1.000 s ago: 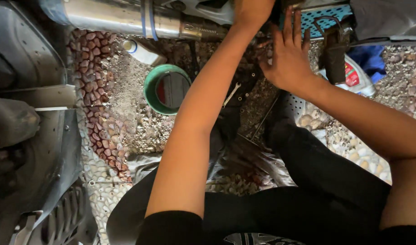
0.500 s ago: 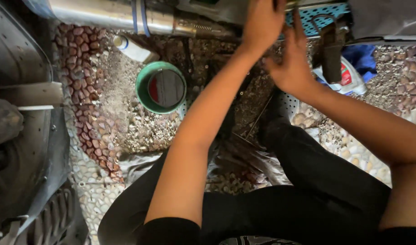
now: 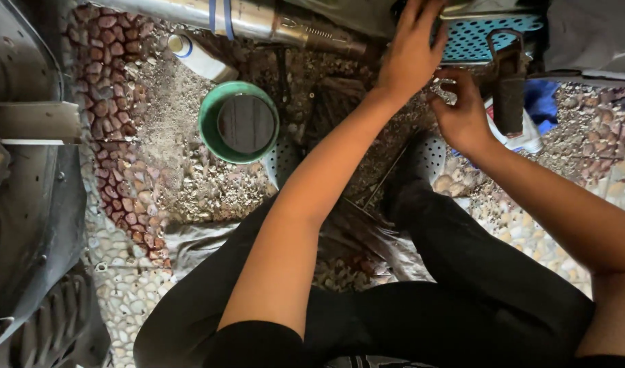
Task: The person removes a metal cover from a motorcycle, places it aside, and then uses a wrench to tighten a bolt on a small cylindrical part. They also handle a blue plastic basket and a green container during the process.
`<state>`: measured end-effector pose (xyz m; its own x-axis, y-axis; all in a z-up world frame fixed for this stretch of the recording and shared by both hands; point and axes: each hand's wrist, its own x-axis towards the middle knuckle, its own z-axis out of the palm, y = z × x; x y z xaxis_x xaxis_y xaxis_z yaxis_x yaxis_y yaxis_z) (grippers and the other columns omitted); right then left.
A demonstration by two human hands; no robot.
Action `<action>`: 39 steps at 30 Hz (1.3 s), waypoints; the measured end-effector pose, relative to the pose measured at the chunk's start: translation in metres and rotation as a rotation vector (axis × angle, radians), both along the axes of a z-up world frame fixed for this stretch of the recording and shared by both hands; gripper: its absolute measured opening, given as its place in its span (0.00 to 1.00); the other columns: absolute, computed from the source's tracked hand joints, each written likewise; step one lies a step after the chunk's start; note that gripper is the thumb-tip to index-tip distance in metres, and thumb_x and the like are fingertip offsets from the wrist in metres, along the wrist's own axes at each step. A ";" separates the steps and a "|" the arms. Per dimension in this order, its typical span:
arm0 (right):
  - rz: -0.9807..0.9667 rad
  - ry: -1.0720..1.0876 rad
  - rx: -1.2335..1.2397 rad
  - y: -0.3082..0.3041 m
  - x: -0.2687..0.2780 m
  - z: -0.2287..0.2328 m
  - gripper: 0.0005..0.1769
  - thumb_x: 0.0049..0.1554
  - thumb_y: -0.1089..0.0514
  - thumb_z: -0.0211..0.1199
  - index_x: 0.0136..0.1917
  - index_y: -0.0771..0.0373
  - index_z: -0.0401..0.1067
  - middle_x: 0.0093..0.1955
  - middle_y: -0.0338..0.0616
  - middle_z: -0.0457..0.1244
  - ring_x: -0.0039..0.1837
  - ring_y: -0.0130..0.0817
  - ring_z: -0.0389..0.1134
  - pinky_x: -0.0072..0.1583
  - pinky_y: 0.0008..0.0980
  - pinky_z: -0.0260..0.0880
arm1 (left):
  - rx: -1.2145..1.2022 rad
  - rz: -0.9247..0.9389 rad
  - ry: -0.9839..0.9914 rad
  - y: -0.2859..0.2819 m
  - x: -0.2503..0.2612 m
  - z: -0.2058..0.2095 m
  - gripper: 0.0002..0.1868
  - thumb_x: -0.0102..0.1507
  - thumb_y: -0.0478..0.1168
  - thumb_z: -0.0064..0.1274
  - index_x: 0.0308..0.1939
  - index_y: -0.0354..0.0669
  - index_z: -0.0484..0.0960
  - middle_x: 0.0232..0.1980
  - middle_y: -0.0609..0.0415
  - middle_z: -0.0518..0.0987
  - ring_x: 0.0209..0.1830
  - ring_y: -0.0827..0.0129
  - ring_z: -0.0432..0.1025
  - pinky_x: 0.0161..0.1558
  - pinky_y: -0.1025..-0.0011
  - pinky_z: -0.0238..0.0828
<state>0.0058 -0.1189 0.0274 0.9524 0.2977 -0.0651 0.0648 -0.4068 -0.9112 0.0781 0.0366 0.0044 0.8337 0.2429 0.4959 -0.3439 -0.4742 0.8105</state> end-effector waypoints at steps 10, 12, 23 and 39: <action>-0.013 0.018 0.001 0.003 0.004 -0.003 0.21 0.63 0.66 0.61 0.69 0.67 0.63 0.69 0.49 0.62 0.71 0.41 0.64 0.65 0.35 0.69 | -0.006 -0.096 -0.076 0.010 0.004 0.007 0.21 0.67 0.37 0.56 0.64 0.54 0.75 0.68 0.44 0.70 0.66 0.42 0.69 0.62 0.55 0.75; 0.003 0.014 -0.014 0.001 0.005 -0.008 0.20 0.64 0.67 0.61 0.68 0.67 0.64 0.68 0.49 0.63 0.71 0.40 0.65 0.65 0.33 0.69 | 0.100 -0.064 -0.090 0.012 0.007 0.007 0.22 0.65 0.37 0.57 0.63 0.54 0.74 0.66 0.43 0.69 0.65 0.42 0.69 0.62 0.54 0.75; -0.097 0.233 -0.007 -0.004 0.003 -0.002 0.21 0.62 0.66 0.58 0.68 0.64 0.65 0.57 0.44 0.68 0.52 0.30 0.66 0.49 0.29 0.67 | 0.005 0.020 0.181 0.007 -0.006 0.028 0.21 0.64 0.39 0.56 0.61 0.43 0.75 0.62 0.40 0.73 0.53 0.43 0.74 0.53 0.56 0.76; -0.048 0.117 0.168 -0.025 0.021 -0.056 0.14 0.63 0.68 0.56 0.63 0.64 0.65 0.55 0.43 0.66 0.54 0.32 0.71 0.52 0.31 0.73 | -0.622 -0.242 0.180 0.000 -0.001 -0.005 0.13 0.73 0.37 0.55 0.61 0.45 0.78 0.60 0.52 0.78 0.59 0.59 0.74 0.56 0.59 0.74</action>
